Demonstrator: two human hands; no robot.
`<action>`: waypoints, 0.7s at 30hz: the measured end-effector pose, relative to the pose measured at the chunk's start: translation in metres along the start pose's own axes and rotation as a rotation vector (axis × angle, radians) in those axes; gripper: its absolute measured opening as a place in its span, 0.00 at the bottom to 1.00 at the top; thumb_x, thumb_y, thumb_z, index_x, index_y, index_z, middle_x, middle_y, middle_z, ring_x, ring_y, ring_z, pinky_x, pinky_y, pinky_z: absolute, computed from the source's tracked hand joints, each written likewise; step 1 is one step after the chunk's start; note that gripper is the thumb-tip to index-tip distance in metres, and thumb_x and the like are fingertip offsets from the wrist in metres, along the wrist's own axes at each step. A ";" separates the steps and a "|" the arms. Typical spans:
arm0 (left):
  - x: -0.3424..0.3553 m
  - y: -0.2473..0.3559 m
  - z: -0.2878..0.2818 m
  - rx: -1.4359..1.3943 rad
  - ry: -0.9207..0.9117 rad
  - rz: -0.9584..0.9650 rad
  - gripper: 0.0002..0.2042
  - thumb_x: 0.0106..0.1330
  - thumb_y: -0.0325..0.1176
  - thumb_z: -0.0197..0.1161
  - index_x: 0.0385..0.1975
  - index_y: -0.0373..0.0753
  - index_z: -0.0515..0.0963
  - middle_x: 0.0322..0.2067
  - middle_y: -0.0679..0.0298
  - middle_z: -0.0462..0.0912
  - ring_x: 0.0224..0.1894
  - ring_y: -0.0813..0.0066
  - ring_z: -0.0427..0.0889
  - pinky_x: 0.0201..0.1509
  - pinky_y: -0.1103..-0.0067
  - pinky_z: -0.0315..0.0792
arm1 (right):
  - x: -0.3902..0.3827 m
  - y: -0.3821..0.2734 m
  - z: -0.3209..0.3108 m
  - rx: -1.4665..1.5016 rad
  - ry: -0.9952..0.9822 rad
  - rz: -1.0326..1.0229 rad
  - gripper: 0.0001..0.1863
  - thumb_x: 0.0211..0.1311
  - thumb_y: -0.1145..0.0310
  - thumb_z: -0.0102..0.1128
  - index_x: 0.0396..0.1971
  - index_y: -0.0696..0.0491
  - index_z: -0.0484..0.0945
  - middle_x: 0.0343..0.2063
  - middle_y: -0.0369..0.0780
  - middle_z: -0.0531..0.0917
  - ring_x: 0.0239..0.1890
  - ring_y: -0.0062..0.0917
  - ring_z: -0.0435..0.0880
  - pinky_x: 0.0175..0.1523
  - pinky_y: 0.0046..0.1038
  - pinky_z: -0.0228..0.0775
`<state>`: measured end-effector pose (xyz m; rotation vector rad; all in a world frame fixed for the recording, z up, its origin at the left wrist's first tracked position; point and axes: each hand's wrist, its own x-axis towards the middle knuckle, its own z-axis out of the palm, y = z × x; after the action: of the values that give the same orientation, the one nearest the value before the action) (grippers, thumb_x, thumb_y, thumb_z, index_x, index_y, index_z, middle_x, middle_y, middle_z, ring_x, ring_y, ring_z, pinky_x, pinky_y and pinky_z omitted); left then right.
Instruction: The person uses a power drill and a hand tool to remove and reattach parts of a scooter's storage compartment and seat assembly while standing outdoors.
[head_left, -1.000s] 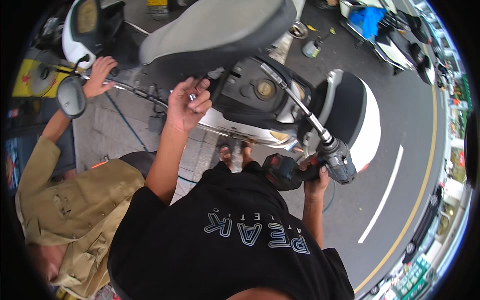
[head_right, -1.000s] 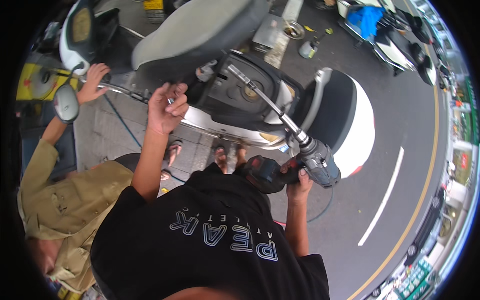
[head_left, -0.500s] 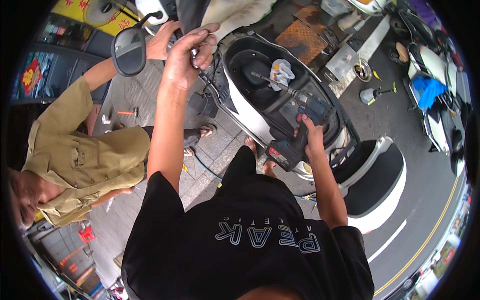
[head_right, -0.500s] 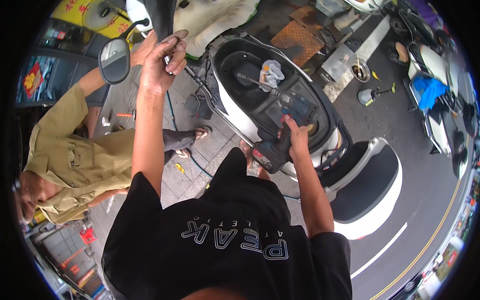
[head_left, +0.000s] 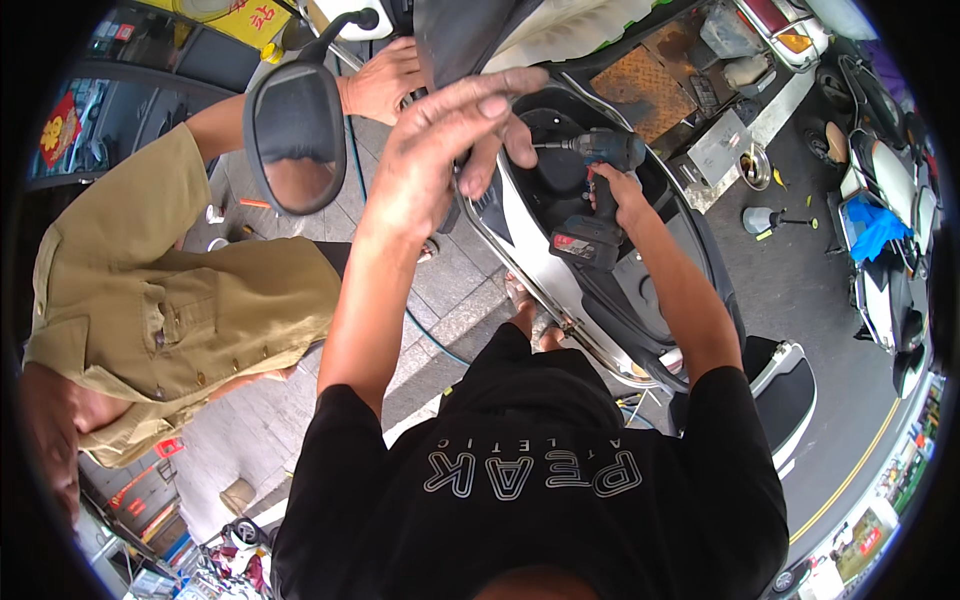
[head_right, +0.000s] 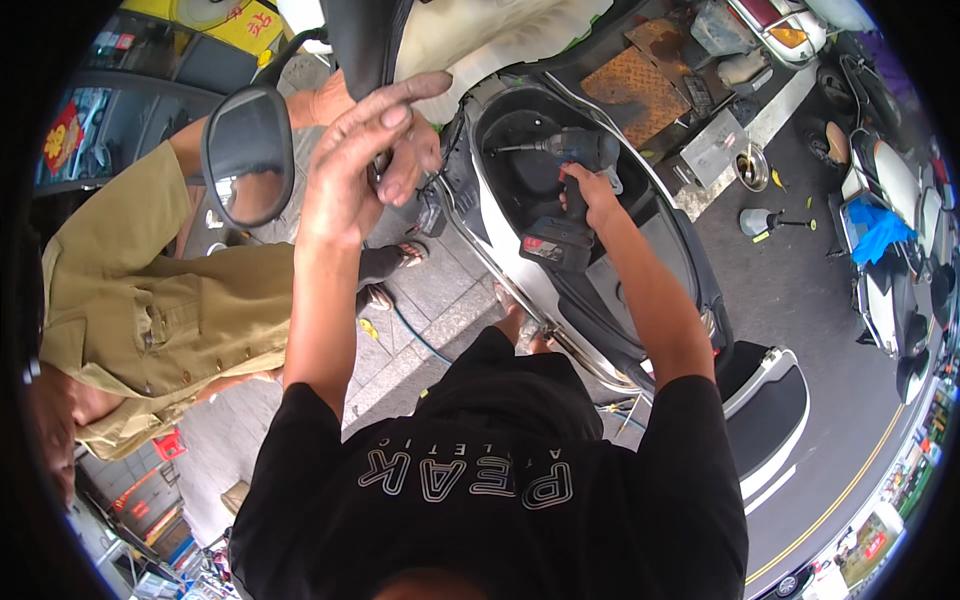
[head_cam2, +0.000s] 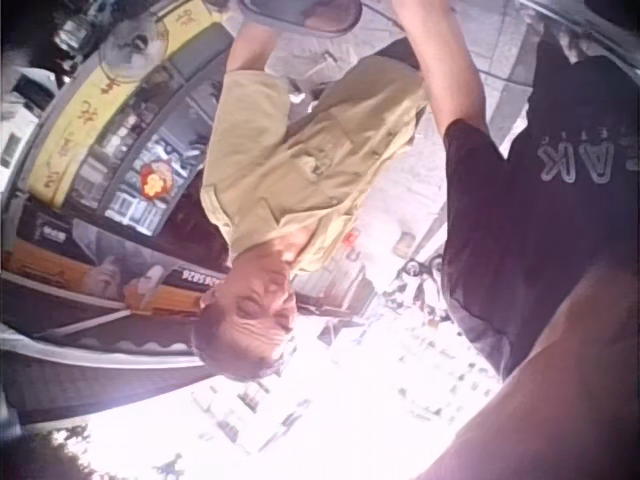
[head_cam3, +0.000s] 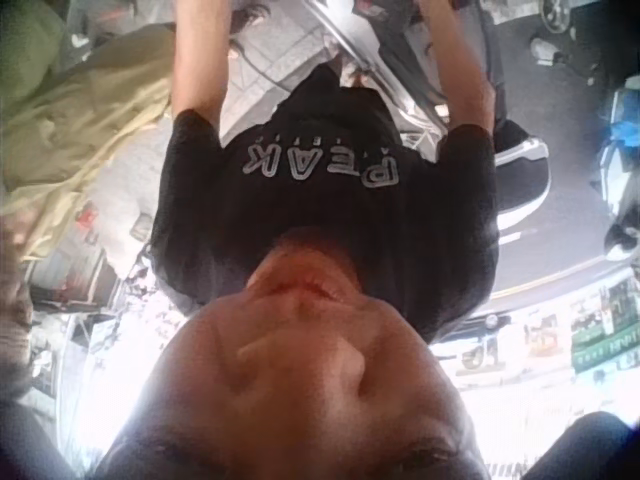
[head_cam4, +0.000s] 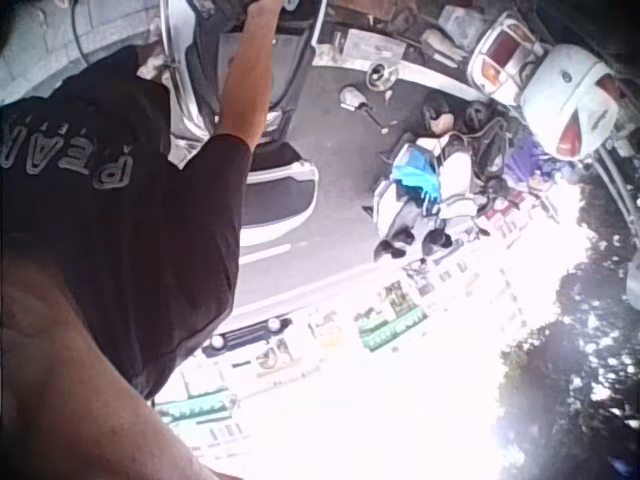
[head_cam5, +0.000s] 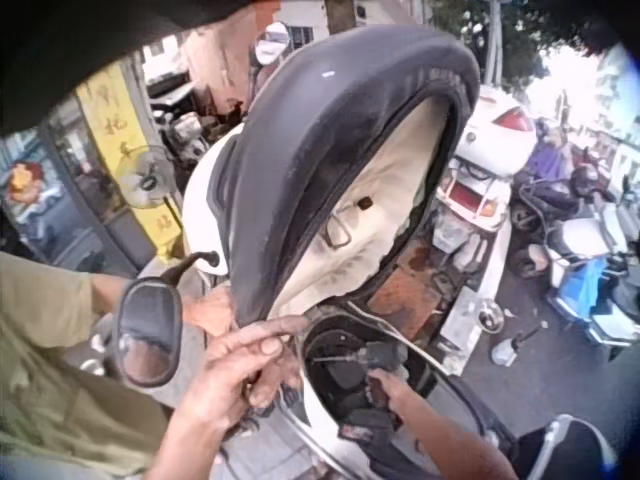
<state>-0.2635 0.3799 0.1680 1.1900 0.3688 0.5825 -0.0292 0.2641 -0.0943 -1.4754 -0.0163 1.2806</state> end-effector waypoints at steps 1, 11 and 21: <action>-0.002 -0.001 0.001 0.028 0.013 0.014 0.17 0.65 0.33 0.52 0.49 0.30 0.74 0.20 0.58 0.79 0.12 0.89 0.63 0.16 0.91 0.58 | 0.008 -0.002 0.000 -0.041 0.016 0.028 0.09 0.52 0.64 0.62 0.27 0.54 0.75 0.20 0.37 0.76 0.15 0.26 0.75 0.18 0.28 0.67; -0.005 -0.008 -0.006 0.114 -0.045 0.176 0.18 0.66 0.31 0.50 0.51 0.25 0.70 0.13 0.60 0.75 0.09 0.86 0.63 0.15 0.89 0.56 | 0.039 -0.011 0.024 -0.710 0.074 -0.182 0.17 0.48 0.60 0.64 0.27 0.60 0.76 0.24 0.44 0.82 0.27 0.30 0.83 0.29 0.32 0.76; 0.006 -0.003 -0.033 0.037 -0.074 0.232 0.18 0.68 0.31 0.48 0.51 0.25 0.68 0.11 0.64 0.70 0.09 0.83 0.63 0.15 0.87 0.59 | 0.042 -0.048 0.126 -1.809 -0.306 -0.638 0.27 0.47 0.58 0.61 0.49 0.54 0.72 0.41 0.47 0.81 0.45 0.39 0.80 0.48 0.38 0.72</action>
<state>-0.2767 0.4075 0.1544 1.2954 0.1798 0.7327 -0.0699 0.3954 -0.0610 -2.2611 -2.1119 0.7335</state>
